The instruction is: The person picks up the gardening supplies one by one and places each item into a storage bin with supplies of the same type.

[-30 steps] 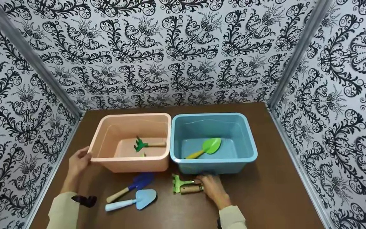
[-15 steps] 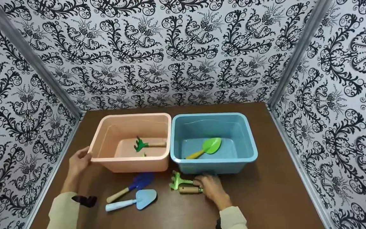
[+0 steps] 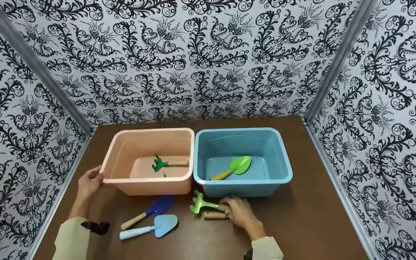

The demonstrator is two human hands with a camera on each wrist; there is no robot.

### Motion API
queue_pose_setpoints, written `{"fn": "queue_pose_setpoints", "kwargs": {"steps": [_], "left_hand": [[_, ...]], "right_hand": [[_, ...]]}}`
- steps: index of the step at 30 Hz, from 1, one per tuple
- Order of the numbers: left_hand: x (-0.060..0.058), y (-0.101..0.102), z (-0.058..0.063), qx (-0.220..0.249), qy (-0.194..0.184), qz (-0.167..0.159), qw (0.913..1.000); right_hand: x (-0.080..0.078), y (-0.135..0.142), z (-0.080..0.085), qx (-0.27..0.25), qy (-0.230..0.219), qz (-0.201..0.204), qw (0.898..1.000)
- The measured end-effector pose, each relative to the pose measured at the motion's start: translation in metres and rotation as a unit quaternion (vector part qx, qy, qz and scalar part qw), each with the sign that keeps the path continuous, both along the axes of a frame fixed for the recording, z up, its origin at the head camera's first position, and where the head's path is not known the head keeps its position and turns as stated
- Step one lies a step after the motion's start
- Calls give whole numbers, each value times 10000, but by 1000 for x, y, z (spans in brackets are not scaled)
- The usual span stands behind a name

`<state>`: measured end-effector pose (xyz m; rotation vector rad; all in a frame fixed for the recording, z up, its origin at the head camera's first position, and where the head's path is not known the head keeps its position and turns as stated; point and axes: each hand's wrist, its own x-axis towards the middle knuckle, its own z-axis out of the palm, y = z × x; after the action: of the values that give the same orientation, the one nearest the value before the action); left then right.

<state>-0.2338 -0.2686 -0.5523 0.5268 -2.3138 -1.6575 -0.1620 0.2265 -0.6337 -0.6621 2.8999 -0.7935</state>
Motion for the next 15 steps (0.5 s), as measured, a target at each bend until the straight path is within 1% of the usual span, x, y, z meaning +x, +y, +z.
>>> {"fn": "queue_pose_setpoints", "kwargs": {"steps": [3,5,12,15], "left_hand": [[0,0,1,93,-1,-26,10000],[0,0,2,122,-8,-25,9999],[0,0,3,16,-57,-4,10000],[0,0,2,7,-82,-4,10000]], "right_hand": [[1,0,4,-81,-265,-37,9996],[0,-1,6,-119,-352,-44,9993],[2,-5,12,-120,-200,53,9997],[5,-6,16,-108,-213,72,9997]]}}
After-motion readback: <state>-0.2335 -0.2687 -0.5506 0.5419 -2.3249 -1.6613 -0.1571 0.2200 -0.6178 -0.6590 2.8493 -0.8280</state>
